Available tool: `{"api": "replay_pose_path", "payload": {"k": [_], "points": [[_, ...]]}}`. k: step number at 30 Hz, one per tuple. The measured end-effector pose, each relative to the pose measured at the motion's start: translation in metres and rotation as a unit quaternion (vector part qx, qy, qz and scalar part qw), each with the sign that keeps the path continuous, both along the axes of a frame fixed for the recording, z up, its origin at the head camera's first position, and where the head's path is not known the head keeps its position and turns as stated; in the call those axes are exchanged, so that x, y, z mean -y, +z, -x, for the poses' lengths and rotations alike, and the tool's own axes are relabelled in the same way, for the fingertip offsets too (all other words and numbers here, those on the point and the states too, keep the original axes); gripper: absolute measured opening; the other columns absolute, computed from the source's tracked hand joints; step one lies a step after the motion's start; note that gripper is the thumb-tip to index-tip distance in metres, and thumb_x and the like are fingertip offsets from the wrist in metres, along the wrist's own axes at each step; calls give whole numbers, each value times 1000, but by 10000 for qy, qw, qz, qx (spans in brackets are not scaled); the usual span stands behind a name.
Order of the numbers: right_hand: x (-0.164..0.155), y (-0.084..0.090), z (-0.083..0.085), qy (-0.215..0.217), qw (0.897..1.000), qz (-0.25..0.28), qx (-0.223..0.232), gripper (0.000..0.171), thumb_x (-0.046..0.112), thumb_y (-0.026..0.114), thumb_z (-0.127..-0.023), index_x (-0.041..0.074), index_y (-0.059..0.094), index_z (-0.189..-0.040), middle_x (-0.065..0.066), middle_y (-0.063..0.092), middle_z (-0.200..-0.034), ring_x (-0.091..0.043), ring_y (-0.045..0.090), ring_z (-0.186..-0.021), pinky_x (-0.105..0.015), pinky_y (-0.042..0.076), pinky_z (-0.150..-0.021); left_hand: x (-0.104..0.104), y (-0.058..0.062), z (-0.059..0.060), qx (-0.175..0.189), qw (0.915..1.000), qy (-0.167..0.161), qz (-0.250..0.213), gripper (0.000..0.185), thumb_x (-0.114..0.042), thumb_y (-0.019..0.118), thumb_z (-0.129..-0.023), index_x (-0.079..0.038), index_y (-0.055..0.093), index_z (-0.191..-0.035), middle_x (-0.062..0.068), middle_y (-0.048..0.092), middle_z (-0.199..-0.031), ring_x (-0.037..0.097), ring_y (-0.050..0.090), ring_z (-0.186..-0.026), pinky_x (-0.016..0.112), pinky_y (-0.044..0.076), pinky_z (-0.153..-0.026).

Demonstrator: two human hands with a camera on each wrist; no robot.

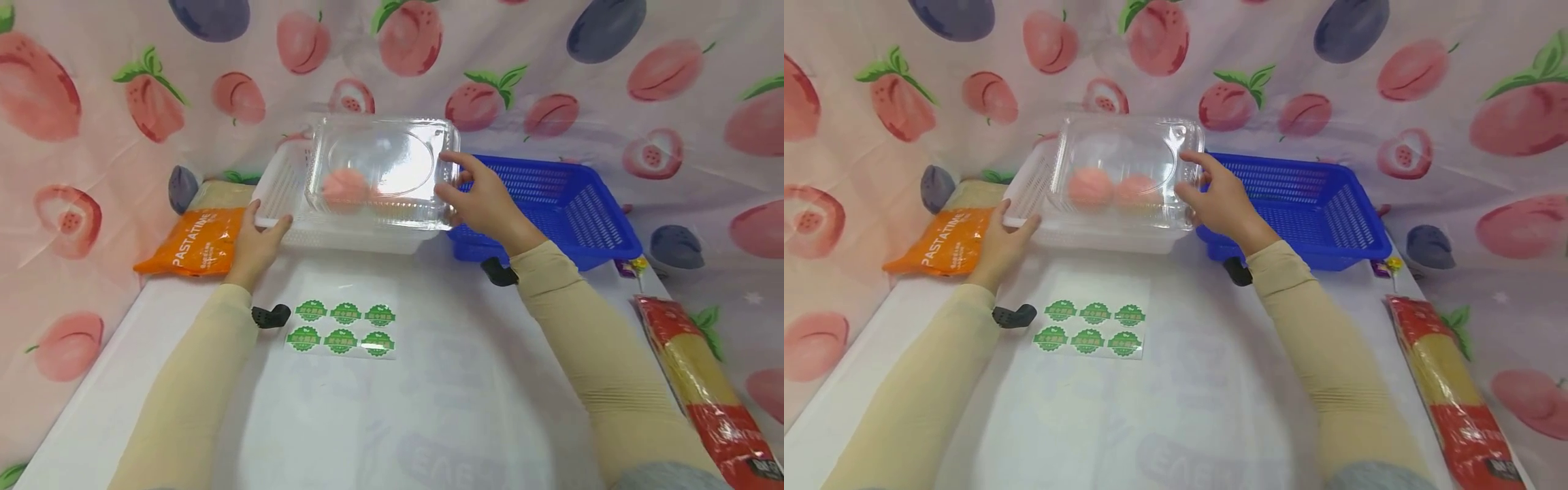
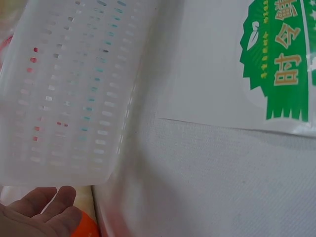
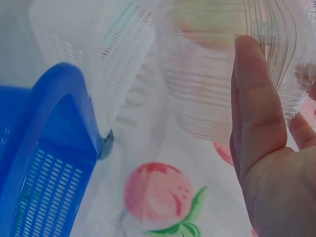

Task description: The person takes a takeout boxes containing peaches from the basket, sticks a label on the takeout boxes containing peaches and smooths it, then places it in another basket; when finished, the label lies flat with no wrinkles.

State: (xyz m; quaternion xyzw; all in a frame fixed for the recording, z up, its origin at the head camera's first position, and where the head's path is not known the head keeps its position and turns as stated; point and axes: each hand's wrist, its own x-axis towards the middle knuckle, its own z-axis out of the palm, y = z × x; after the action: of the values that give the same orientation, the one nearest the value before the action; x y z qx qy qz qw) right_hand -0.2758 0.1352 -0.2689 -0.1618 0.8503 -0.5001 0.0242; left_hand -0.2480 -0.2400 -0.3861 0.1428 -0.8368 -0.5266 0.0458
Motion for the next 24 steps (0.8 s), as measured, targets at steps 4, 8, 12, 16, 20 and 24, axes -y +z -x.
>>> {"api": "replay_pose_path", "payload": {"k": [4, 8, 12, 16, 20, 24], "points": [[-20, 0, -17, -74, 9995, -286, -73, 58, 23, 66, -98, 23, 43, -152, -15, 51, -112, -23, 66, -67, -33, 59, -64, -2, -2, 0, 28, 10000, 36, -1, 99, -66, 57, -91, -27, 1, -162, 19, 27, -159, 38, 38, -134, 56, 33, -111], [-41, -1, -38, -100, 9991, -407, -37, 59, 22, 65, -99, 22, 42, -153, -16, 50, -116, -23, 68, -69, -33, 59, -64, -4, -2, 1, 94, 9999, 103, -10, 100, -68, 57, -90, -29, 1, -162, 18, 27, -159, 38, 38, -133, 57, 33, -111], [-62, -8, -58, -135, 9989, -455, -30, 59, 22, 65, -99, 20, 41, -153, -17, 50, -118, -23, 70, -79, -32, 59, -65, -5, -1, 2, 121, 9998, 132, -22, 100, -68, 58, -90, -29, 1, -162, 17, 26, -160, 38, 37, -133, 57, 33, -111], [-85, -19, -79, -220, 9981, -579, -4, 59, 22, 63, -100, 17, 39, -154, -21, 52, -121, -29, 70, -87, -31, 60, -66, -5, 0, 3, 148, 9998, 95, 3, 100, -68, 57, -90, -28, 1, -162, 16, 24, -161, 38, 35, -136, 59, 30, -112], [-105, -29, -98, -241, 9983, -521, 103, 59, 20, 61, -102, 13, 37, -154, -26, 50, -127, -34, 70, -91, -33, 60, -64, -5, 0, 3, 160, 9999, 50, -32, 100, -68, 57, -90, -28, 0, -162, 15, 23, -161, 38, 34, -136, 60, 28, -113], [-122, -39, -114, -293, 9980, -545, 162, 57, 18, 61, -102, 10, 37, -153, -29, 50, -128, -31, 70, -88, -33, 60, -62, -4, 2, 2, 201, 9998, 56, -36, 100, -68, 57, -90, -28, 0, -162, 15, 21, -162, 38, 33, -135, 60, 28, -113]]}}
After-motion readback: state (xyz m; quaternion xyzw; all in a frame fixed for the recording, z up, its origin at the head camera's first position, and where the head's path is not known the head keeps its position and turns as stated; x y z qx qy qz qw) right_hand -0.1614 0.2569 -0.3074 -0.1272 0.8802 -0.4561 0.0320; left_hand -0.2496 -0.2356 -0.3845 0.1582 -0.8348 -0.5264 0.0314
